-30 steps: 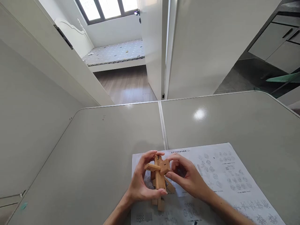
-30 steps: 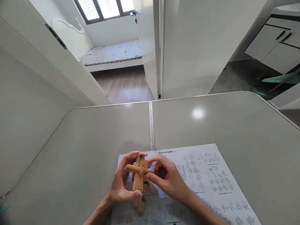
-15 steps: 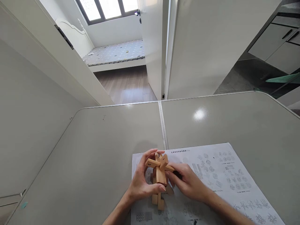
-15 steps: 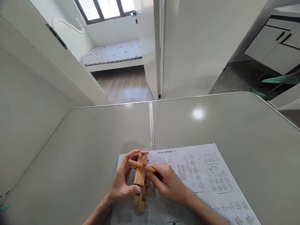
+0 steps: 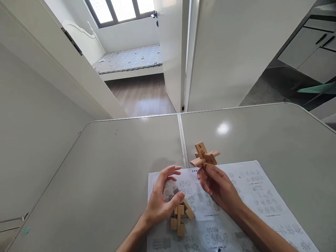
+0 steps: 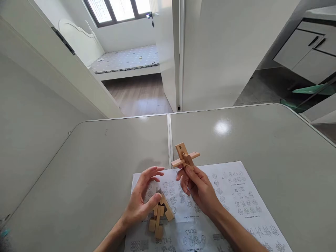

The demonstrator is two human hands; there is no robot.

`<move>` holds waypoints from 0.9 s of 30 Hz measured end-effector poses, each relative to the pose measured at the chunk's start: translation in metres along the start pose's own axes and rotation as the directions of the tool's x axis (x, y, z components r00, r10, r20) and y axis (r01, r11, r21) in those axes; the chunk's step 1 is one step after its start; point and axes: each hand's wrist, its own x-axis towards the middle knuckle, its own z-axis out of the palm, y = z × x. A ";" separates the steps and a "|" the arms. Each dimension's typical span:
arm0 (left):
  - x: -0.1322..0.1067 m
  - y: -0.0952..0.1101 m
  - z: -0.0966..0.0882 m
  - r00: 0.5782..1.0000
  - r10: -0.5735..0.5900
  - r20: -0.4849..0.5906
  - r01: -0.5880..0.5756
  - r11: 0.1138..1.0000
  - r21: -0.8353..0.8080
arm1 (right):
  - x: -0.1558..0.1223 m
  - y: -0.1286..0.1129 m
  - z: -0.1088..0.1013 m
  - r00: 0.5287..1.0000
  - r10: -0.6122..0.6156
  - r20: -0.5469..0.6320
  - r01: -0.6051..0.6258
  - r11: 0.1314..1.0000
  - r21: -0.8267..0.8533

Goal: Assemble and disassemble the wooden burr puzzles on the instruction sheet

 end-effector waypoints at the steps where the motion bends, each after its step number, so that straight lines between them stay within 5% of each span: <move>1: 0.000 0.001 0.000 1.000 -0.007 -0.003 0.007 1.000 0.013 | 0.001 -0.001 0.000 1.000 -0.008 -0.021 0.009 1.000 0.002; 5: 0.000 0.001 0.000 0.999 -0.044 -0.011 0.044 0.996 0.082 | 0.001 -0.002 -0.001 0.999 -0.034 -0.016 0.033 0.999 -0.037; 10: -0.001 -0.004 0.000 1.000 -0.023 -0.006 0.023 0.998 0.055 | -0.007 0.001 0.002 0.982 -0.049 0.182 0.088 0.974 -0.209; 17: -0.004 -0.011 -0.004 0.997 -0.018 0.079 0.029 0.989 -0.143 | -0.020 0.003 0.013 0.908 -0.064 0.415 0.296 0.799 -0.523; 22: -0.004 -0.012 -0.006 0.980 -0.001 0.200 0.058 0.959 -0.276 | -0.022 0.003 0.017 0.866 -0.076 0.494 0.406 0.684 -0.606; 27: -0.002 -0.009 -0.005 0.978 0.044 0.205 0.006 0.972 -0.235 | -0.023 0.003 0.019 0.832 -0.080 0.548 0.466 0.637 -0.614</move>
